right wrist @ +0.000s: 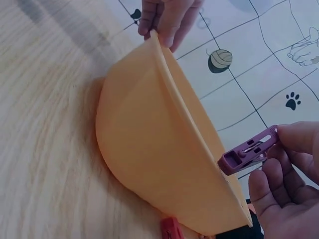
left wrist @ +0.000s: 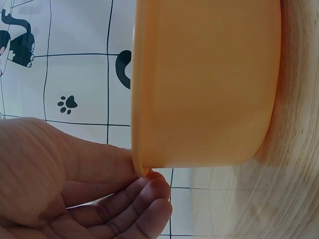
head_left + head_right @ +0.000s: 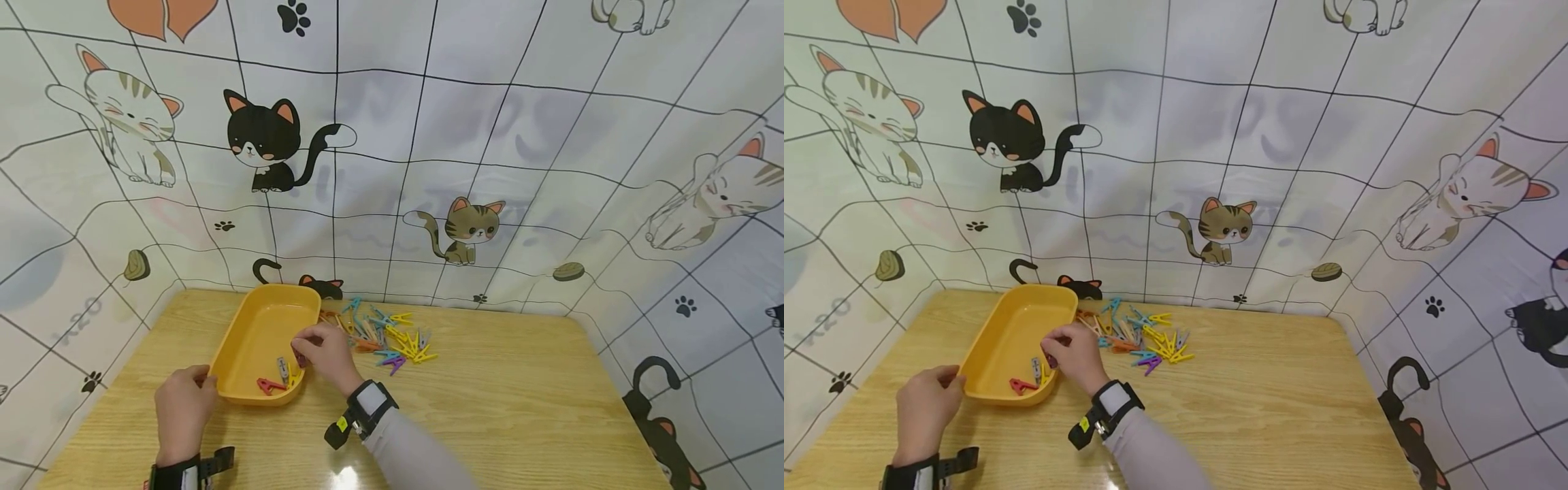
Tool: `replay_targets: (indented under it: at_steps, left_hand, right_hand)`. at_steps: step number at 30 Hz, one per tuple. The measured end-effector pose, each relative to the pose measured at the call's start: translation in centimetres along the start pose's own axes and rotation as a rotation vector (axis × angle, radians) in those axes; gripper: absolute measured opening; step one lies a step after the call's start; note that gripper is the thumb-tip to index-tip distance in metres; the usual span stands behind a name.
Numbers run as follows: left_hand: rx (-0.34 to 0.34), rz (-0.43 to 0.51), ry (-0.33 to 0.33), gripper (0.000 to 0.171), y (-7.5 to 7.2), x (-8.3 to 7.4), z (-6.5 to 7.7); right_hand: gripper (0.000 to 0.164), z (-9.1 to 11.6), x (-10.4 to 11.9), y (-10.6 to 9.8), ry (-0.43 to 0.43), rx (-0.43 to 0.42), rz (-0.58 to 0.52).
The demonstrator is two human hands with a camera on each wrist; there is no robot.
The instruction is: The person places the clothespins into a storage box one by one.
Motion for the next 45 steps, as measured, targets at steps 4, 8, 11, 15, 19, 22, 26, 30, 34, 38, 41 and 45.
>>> replay_targets:
  at_steps: [4, 8, 11, 15, 19, 22, 26, 30, 34, 38, 41, 45]
  left_hand:
    - [-0.002, 0.004, 0.001, 0.027, 0.0, -0.1, 0.0]
    - [0.0, 0.0, -0.006, 0.027, 0.0, -0.1, 0.0]
    - [0.007, -0.003, -0.019, 0.027, 0.1, -0.1, -0.1]
    - [0.011, -0.008, -0.019, 0.027, 0.1, 0.0, -0.1]
    - [0.007, -0.013, -0.002, 0.027, 0.0, -0.2, 0.0]
    - [0.007, -0.015, 0.007, 0.027, -0.1, -0.3, 0.0]
    - [0.007, -0.011, 0.007, 0.027, 0.0, -0.2, 0.0]
    - [0.0, -0.01, 0.013, 0.027, 0.0, -0.2, 0.1]
    - [-0.005, -0.014, 0.026, 0.026, -0.1, -0.2, 0.1]
    - [-0.002, -0.015, 0.021, 0.026, -0.1, -0.3, 0.1]
    - [0.0, -0.016, 0.015, 0.026, -0.1, -0.3, 0.1]
    - [0.0, -0.014, 0.01, 0.026, -0.1, -0.3, 0.1]
  right_hand:
    - [0.011, 0.0, 0.0, 0.4, -0.015, -0.018, 0.04]
    - [0.01, 0.1, -0.1, 0.5, -0.029, -0.033, 0.105]
    - [0.011, 0.2, -0.5, 0.4, -0.025, -0.029, 0.122]
    - [0.014, 0.1, -1.3, -0.2, 0.013, -0.021, 0.114]
    - [0.015, 0.0, -1.4, -1.4, 0.025, -0.029, 0.126]
    - [0.015, 0.0, -1.6, -2.5, 0.023, -0.037, 0.148]
    - [0.014, 0.2, -2.1, -4.0, -0.004, -0.069, 0.197]
    - [0.011, 0.5, -2.2, -5.6, -0.048, -0.101, 0.26]
    - [0.01, 0.9, -2.5, -7.3, -0.056, -0.11, 0.301]
    - [0.009, 1.3, -3.2, -8.8, -0.053, -0.124, 0.354]
    - [0.008, 1.8, -3.8, -9.8, -0.035, -0.13, 0.406]
    - [0.007, 2.6, -4.5, -11.1, -0.002, -0.148, 0.459]
Point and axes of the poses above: each hand's wrist, its own z-axis away from the middle knuckle, its own y-axis out of the palm, x = y × z, the point moved 6 cm from there along -z, towards the middle knuckle, and after that the axes turned 10 degrees about y, right-handed, at the moved point
